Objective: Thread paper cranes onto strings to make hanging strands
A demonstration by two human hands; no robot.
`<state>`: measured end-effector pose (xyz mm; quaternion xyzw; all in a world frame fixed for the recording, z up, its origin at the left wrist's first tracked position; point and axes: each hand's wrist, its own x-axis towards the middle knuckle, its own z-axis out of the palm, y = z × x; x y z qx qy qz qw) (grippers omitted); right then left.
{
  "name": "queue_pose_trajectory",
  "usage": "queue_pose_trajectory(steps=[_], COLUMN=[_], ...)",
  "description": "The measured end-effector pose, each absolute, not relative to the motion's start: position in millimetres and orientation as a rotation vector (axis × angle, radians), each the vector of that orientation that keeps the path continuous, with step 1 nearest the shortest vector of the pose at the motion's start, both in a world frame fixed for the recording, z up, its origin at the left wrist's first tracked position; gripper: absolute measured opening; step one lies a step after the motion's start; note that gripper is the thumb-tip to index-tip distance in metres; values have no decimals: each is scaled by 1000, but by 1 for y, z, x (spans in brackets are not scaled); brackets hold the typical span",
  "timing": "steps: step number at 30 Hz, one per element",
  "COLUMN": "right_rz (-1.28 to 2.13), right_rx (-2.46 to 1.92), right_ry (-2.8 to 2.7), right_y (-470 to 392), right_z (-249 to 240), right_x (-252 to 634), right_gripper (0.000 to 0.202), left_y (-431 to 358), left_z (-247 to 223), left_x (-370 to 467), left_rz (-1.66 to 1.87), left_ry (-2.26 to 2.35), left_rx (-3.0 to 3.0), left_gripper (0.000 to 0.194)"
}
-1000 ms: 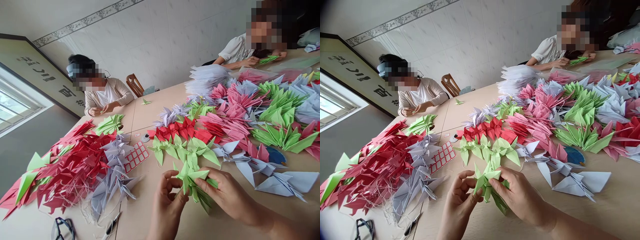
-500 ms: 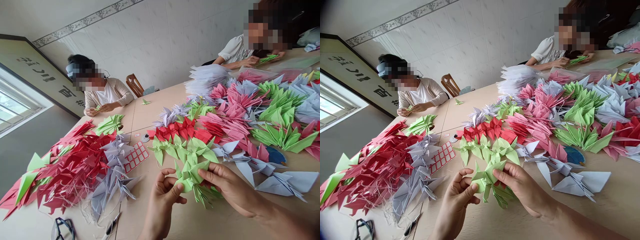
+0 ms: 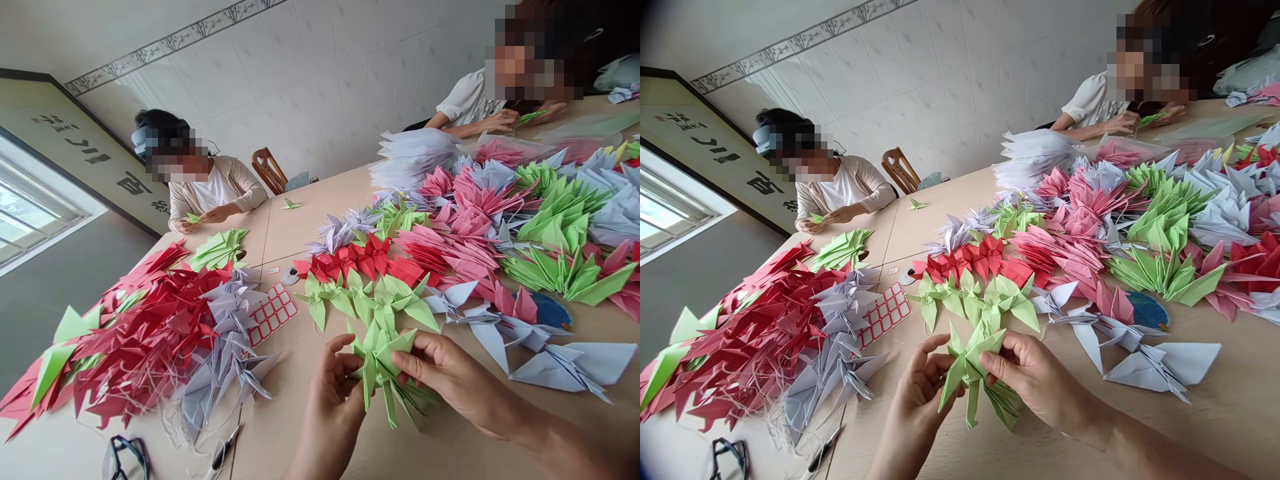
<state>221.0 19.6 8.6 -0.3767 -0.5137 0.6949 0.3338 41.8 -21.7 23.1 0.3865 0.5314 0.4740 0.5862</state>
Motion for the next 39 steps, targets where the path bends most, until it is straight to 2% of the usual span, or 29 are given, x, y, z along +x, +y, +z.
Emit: queue_pose_trajectory(steps=[8, 28, 39], right_rz=[1919, 1785, 1919], right_rx=[-1023, -1032, -975], right_ry=[-1178, -1414, -1301], right_y=[20, 17, 17], right_z=[9, -1, 2], right_x=[220, 220, 221], right_gripper=[36, 28, 26], left_y=[-20, -20, -20], left_z=[24, 22, 19], left_x=[39, 48, 46], left_rz=[1060, 1096, 1116], left_ry=[1189, 1208, 1167], left_rx=[927, 880, 791], left_gripper=[64, 56, 53])
